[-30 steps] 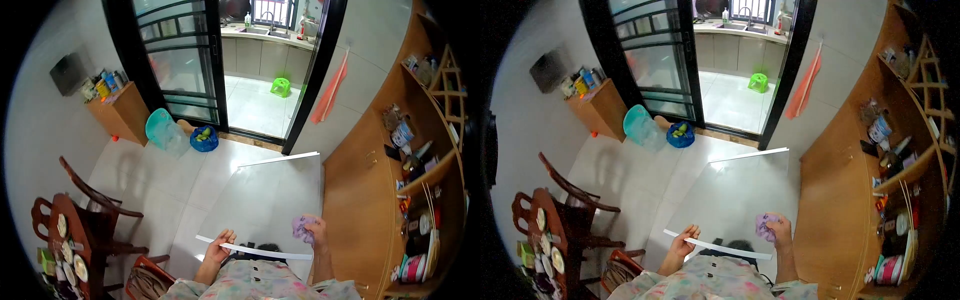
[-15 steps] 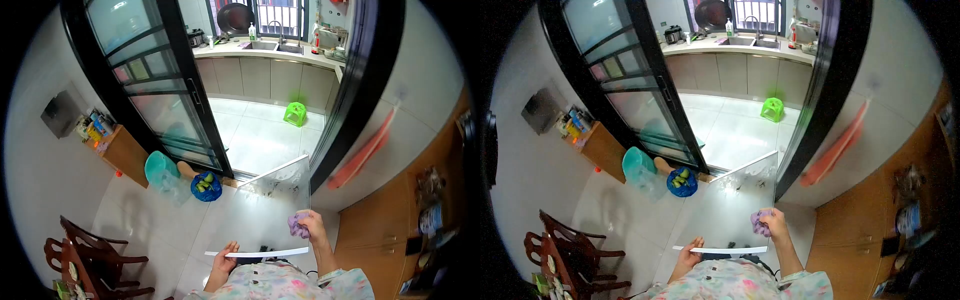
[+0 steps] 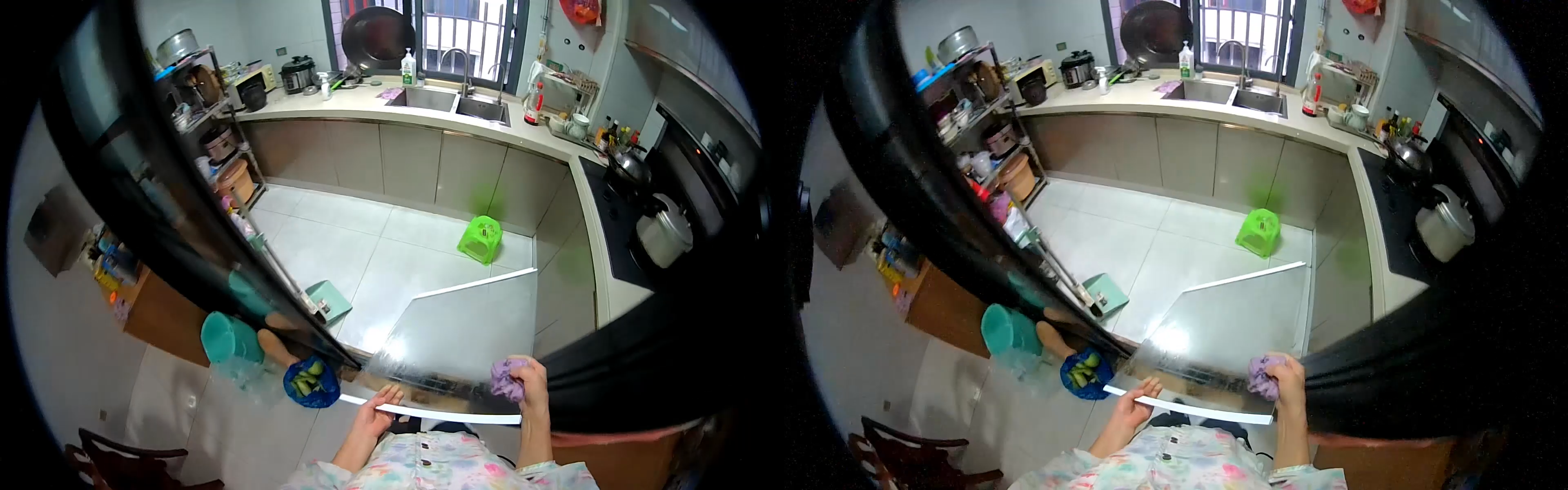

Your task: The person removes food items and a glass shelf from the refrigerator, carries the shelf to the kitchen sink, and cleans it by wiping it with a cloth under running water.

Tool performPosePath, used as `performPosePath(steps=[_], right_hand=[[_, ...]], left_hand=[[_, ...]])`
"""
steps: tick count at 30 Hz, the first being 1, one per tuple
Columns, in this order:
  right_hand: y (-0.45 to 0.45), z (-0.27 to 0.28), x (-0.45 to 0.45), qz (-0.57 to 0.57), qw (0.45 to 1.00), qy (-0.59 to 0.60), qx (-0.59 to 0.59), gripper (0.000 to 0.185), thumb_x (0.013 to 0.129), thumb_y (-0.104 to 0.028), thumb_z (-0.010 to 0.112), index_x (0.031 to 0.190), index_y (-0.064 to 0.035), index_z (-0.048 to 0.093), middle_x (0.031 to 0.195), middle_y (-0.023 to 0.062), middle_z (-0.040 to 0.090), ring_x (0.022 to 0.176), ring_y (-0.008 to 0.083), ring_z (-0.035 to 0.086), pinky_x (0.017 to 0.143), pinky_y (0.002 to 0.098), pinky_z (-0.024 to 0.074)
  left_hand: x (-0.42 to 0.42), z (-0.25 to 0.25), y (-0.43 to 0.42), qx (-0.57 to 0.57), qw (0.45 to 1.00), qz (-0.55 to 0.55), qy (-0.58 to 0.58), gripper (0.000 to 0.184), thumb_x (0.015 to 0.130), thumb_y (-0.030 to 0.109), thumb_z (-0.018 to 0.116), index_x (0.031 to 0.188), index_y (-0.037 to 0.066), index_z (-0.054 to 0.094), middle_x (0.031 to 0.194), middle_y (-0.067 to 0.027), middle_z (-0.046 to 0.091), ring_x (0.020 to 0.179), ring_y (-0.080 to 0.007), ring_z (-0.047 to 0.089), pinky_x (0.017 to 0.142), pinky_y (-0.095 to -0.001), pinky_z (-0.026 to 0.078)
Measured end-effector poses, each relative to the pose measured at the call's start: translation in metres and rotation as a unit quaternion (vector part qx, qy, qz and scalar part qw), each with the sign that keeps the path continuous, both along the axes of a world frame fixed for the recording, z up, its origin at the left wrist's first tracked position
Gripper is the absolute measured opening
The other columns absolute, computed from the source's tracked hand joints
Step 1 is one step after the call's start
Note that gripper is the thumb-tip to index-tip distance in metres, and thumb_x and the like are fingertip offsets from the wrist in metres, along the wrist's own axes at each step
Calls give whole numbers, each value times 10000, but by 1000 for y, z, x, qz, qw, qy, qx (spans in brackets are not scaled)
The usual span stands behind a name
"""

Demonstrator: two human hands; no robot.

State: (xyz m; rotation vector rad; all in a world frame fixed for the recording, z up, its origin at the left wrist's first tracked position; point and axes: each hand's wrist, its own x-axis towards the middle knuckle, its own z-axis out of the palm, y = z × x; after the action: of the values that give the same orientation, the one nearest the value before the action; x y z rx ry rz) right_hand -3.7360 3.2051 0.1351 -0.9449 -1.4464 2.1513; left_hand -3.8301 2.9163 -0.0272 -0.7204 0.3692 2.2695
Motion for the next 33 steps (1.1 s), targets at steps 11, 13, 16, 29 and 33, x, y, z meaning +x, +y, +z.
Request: performPosePath(steps=[11, 13, 16, 29, 33], right_hand=[[152, 18, -266, 0, 999, 42, 3, 325, 642, 24, 469, 947, 83, 563, 817, 121, 611, 686, 171, 595, 640, 272, 496], [192, 15, -335, 17, 997, 75, 12, 341, 641, 16, 463, 960, 87, 556, 832, 130, 612, 688, 175, 599, 650, 277, 504], [230, 19, -425, 40, 992, 115, -28, 369, 648, 19, 468, 1003, 92, 537, 862, 138, 615, 718, 180, 611, 675, 281, 512], [354, -29, -753, 131, 966, 197, -100, 422, 724, 3, 514, 1141, 48, 473, 1011, 136, 592, 886, 193, 595, 818, 317, 476], [401, -51, -870, 130, 965, 199, -111, 462, 713, -26, 569, 1158, 35, 463, 1033, 144, 581, 923, 221, 586, 835, 345, 474]], left_hand=[[-301, 29, 166, 15, 997, -8, 79, 477, 710, -18, 478, 1186, -9, 452, 1269, -184, 428, 1129, -367, 449, 899, -413, 434], [-365, 35, 196, 2, 995, 9, 101, 468, 699, -17, 482, 1167, -3, 467, 1272, -183, 422, 1145, -388, 424, 888, -419, 438], [-456, 56, 227, 22, 989, 44, 138, 469, 688, -20, 488, 1156, 3, 472, 1262, -170, 434, 1146, -394, 419, 885, -424, 443], [-789, 107, 349, 5, 960, 96, 264, 583, 604, -122, 451, 1136, 113, 489, 1250, -140, 450, 1136, -422, 432, 880, -513, 448], [-908, 109, 394, -12, 956, 89, 279, 596, 599, -104, 449, 1154, 111, 480, 1248, -144, 451, 1126, -423, 442, 872, -510, 455]])
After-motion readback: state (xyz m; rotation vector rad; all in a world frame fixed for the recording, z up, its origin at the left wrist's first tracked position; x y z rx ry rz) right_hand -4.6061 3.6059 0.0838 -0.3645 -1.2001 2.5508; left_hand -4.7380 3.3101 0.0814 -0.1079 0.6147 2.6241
